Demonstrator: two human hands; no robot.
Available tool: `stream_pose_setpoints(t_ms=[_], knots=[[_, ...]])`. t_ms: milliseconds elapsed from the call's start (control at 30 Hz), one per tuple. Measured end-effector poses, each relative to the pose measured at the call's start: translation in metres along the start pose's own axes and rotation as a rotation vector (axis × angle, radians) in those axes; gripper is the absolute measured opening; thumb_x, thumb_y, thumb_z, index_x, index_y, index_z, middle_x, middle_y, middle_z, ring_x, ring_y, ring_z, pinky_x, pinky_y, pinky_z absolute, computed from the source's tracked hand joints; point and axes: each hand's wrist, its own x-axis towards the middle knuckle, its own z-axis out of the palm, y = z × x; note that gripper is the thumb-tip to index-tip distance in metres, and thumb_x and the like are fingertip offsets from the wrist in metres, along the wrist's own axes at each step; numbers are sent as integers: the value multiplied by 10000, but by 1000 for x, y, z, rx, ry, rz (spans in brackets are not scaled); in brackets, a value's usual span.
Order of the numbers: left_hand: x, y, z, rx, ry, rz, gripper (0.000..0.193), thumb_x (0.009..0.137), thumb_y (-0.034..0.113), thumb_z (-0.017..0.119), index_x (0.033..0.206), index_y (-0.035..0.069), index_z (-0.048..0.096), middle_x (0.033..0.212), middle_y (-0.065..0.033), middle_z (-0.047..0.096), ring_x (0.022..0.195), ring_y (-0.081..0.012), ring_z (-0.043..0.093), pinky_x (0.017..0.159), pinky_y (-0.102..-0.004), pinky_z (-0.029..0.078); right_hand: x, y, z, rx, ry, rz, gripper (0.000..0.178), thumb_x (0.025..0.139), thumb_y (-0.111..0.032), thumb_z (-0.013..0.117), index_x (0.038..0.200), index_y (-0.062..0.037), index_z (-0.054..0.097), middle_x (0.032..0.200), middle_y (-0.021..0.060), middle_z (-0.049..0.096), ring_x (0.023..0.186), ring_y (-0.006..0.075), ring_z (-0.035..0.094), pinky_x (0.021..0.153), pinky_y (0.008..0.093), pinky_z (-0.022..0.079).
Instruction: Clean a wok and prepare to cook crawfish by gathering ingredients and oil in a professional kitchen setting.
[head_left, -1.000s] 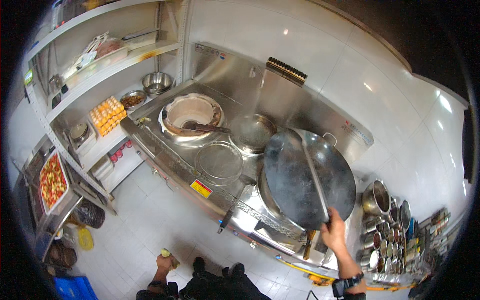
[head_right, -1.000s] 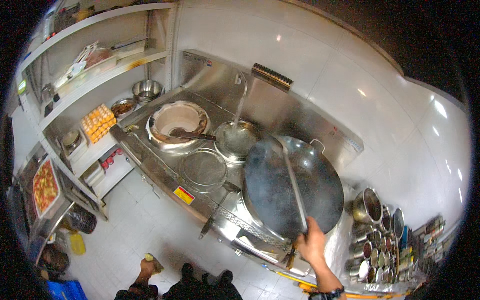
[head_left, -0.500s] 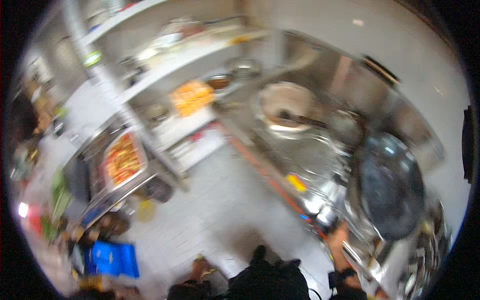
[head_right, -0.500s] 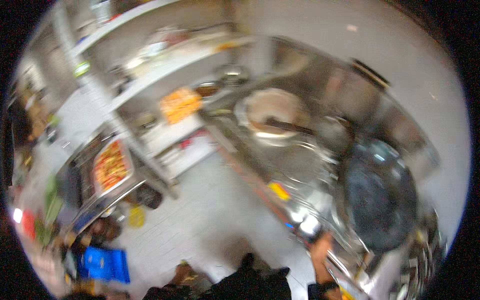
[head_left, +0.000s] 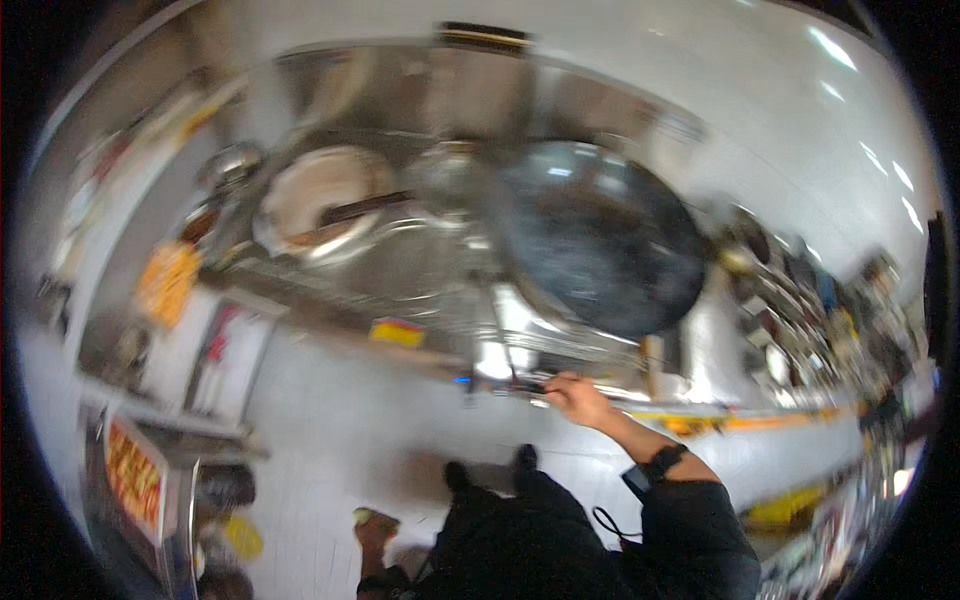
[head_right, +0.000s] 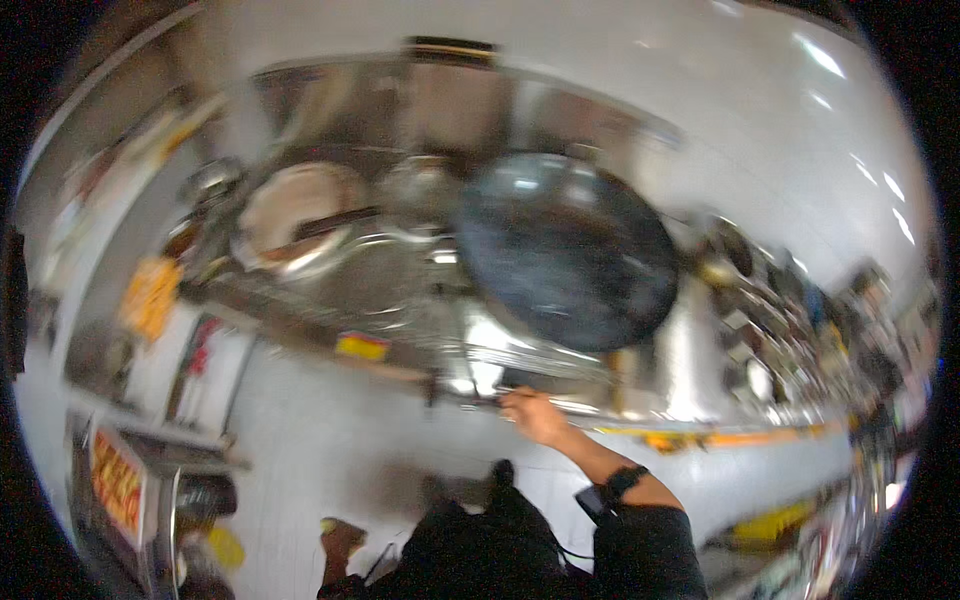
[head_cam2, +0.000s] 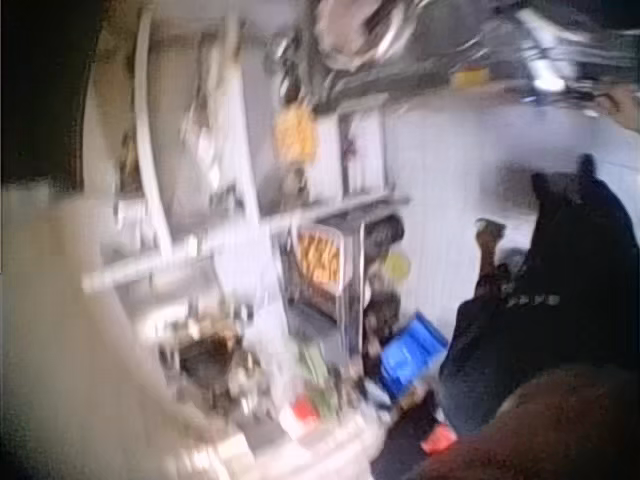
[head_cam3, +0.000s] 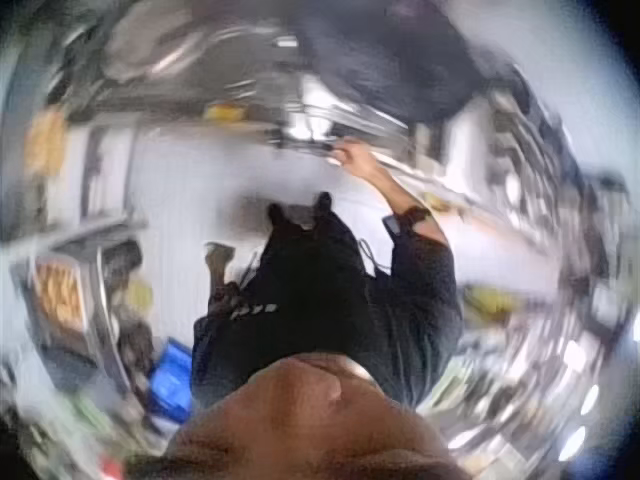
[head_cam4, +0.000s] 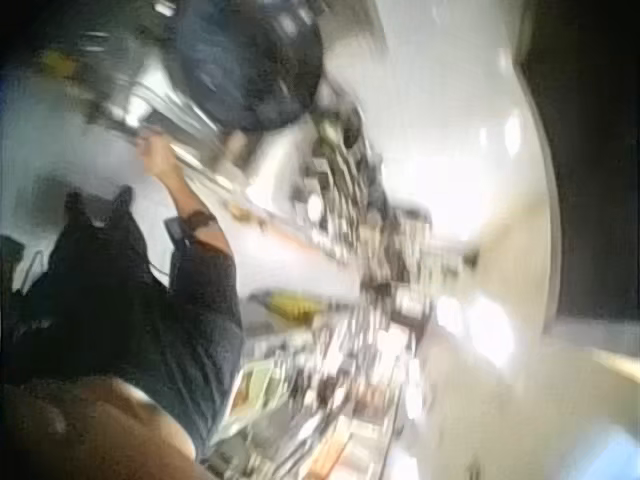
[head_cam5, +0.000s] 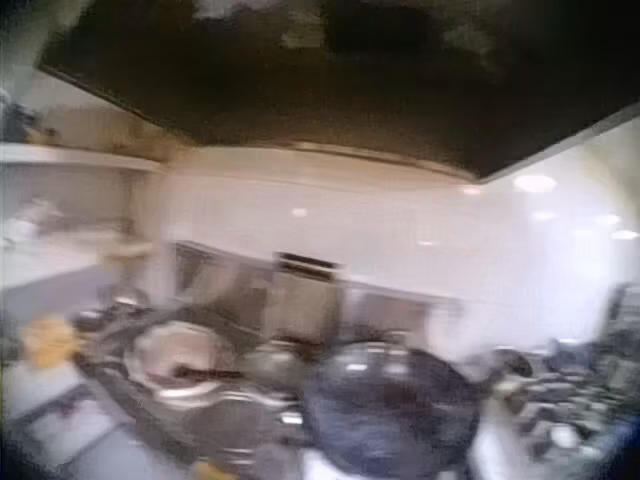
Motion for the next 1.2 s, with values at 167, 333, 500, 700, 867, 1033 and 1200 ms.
stream_pose_setpoints(t_ms=[167,333,500,700,867,1033,1200], knots=[[21,2,23,234,96,-179,226,734,369,479,796,156,522,721,-1,514,703,-146,490,583,-358,432,-90,32,-29,-76,-77,149,134,754,-163,493,732,-51,562,660,161,520,627,341,508,566,428,405],[-34,127,127,392,508,-414,414,668,377,608,910,44,563,804,-126,615,725,-245,598,650,-360,482,-248,213,-87,-1041,397,183,296,814,-278,472,942,-20,540,928,131,518,896,223,485,700,343,463],[-115,91,107,364,664,-659,384,628,335,576,904,68,594,879,-158,607,848,-316,573,735,-372,458,-205,205,-69,-1016,243,139,296,751,-293,532,824,-8,566,707,136,541,576,262,524,479,364,423],[-152,96,114,230,796,-775,360,618,316,577,856,47,607,882,-168,603,859,-307,573,750,-374,456,-176,161,-63,-752,334,589,226,785,-209,534,793,12,580,655,126,562,610,210,554,501,300,439],[-128,88,73,265,605,-655,355,640,344,566,834,51,606,835,-163,611,826,-311,580,722,-384,458,-124,100,-35,-650,370,431,226,788,-208,532,808,14,574,666,124,560,613,206,550,506,297,438],[-108,79,14,86,693,-618,409,661,358,623,909,39,560,801,-131,608,717,-205,605,645,-336,485,-42,22,23,-529,344,285,226,792,-206,529,823,15,567,678,121,558,617,202,545,511,294,436],[-89,129,-68,-159,901,-337,337,696,276,602,930,37,565,812,-120,612,725,-209,602,642,-330,484,36,-50,77,-432,305,188,227,795,-205,526,838,16,560,689,119,556,620,199,541,517,291,435]])
